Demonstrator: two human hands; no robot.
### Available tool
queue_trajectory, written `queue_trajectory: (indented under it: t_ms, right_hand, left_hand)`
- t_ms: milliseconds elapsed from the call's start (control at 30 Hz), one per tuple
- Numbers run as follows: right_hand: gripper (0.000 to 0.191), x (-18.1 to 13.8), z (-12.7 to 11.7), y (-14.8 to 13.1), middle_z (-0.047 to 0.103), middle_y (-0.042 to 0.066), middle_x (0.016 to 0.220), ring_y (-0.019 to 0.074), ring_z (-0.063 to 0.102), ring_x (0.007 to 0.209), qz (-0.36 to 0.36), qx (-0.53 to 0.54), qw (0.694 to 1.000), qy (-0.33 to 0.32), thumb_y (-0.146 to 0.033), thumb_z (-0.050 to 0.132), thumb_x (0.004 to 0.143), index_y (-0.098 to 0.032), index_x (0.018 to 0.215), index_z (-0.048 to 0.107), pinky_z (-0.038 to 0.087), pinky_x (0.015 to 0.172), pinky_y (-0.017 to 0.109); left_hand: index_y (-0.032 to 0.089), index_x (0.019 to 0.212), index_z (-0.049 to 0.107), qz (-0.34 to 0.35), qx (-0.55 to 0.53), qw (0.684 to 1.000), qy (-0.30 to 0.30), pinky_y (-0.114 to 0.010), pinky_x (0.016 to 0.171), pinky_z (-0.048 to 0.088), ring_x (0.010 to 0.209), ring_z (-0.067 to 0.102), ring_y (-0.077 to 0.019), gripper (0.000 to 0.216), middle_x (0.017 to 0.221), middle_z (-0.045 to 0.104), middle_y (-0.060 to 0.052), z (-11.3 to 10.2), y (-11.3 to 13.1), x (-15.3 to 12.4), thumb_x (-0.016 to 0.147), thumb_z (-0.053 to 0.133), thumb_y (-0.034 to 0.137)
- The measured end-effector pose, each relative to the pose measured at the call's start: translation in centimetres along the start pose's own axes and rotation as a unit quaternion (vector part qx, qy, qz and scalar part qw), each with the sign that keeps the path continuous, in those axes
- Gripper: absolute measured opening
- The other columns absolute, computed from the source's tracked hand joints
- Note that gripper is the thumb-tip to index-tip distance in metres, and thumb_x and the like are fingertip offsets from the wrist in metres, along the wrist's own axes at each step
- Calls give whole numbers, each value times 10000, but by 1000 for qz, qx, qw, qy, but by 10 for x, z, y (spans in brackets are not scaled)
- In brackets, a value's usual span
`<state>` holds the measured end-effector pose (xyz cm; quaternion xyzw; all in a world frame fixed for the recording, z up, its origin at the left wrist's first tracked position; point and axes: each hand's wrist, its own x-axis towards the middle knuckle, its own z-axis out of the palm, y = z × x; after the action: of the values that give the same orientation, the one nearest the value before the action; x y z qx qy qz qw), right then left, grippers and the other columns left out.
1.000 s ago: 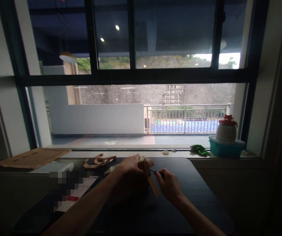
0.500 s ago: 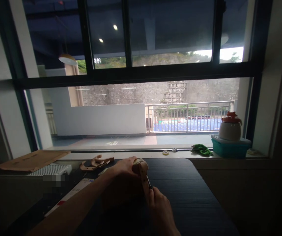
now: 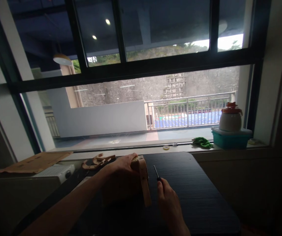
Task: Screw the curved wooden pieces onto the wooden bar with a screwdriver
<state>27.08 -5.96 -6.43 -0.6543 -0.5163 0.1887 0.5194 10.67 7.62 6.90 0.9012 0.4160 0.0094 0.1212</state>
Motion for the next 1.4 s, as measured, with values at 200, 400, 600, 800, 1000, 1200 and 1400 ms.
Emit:
queue_trajectory:
  t_ms: [200, 400, 600, 800, 1000, 1200, 1400]
  right_hand:
    - [489, -11, 2, 16, 599, 29, 606, 195, 571, 585, 17, 110, 993, 36, -560, 414, 817, -167, 927, 685, 408, 507, 272]
    - [498, -14, 11, 17, 540, 4, 562, 167, 514, 543, 36, 211, 975, 60, -608, 489, 765, -162, 870, 686, 396, 487, 259]
    - [461, -7, 26, 4, 518, -20, 559, 110, 430, 461, 59, 281, 957, 33, -600, 589, 724, -163, 852, 659, 329, 408, 219]
    - [399, -6, 45, -7, 515, -28, 577, 73, 360, 441, 49, 315, 947, -34, -534, 618, 751, -152, 863, 647, 274, 380, 192]
    - [371, -12, 43, -6, 558, -11, 647, 95, 430, 523, 36, 312, 948, -57, -509, 621, 762, -155, 866, 661, 355, 463, 201]
    - [420, -13, 41, -9, 511, -24, 556, 109, 436, 491, 38, 290, 955, -51, -550, 612, 742, -153, 864, 673, 341, 417, 205]
    - [483, -13, 41, -11, 574, -4, 598, 137, 515, 526, 41, 250, 967, -32, -598, 562, 747, -150, 875, 686, 394, 447, 220]
  left_hand:
    - [269, 1197, 471, 54, -42, 996, -48, -284, 826, 454, 1027, 588, -242, 731, 1124, 630, -25, -9, -5, -4, 550, 763, 444]
    - [267, 1250, 446, 84, -66, 993, -53, -274, 908, 422, 1098, 554, -238, 774, 1188, 605, -18, -6, -10, -4, 556, 777, 352]
    - [269, 1253, 450, 82, -75, 993, -32, -289, 890, 431, 1070, 571, -242, 782, 1152, 620, -13, -2, -14, -12, 543, 777, 291]
    - [271, 1248, 427, 132, -112, 984, -30, -274, 848, 447, 1012, 594, -231, 720, 1102, 632, -2, -7, -23, -21, 605, 749, 320]
    - [271, 1221, 426, 164, -151, 973, -53, -276, 823, 463, 982, 599, -209, 699, 1082, 622, -12, -7, -35, -16, 616, 766, 350]
    - [264, 1201, 444, 173, -166, 970, -49, -272, 837, 458, 989, 594, -201, 671, 1079, 622, -5, -10, -36, -19, 618, 767, 342]
    - [260, 1233, 443, 126, -135, 981, -53, -273, 847, 451, 1022, 586, -213, 726, 1107, 622, -15, -8, -27, -14, 598, 778, 369]
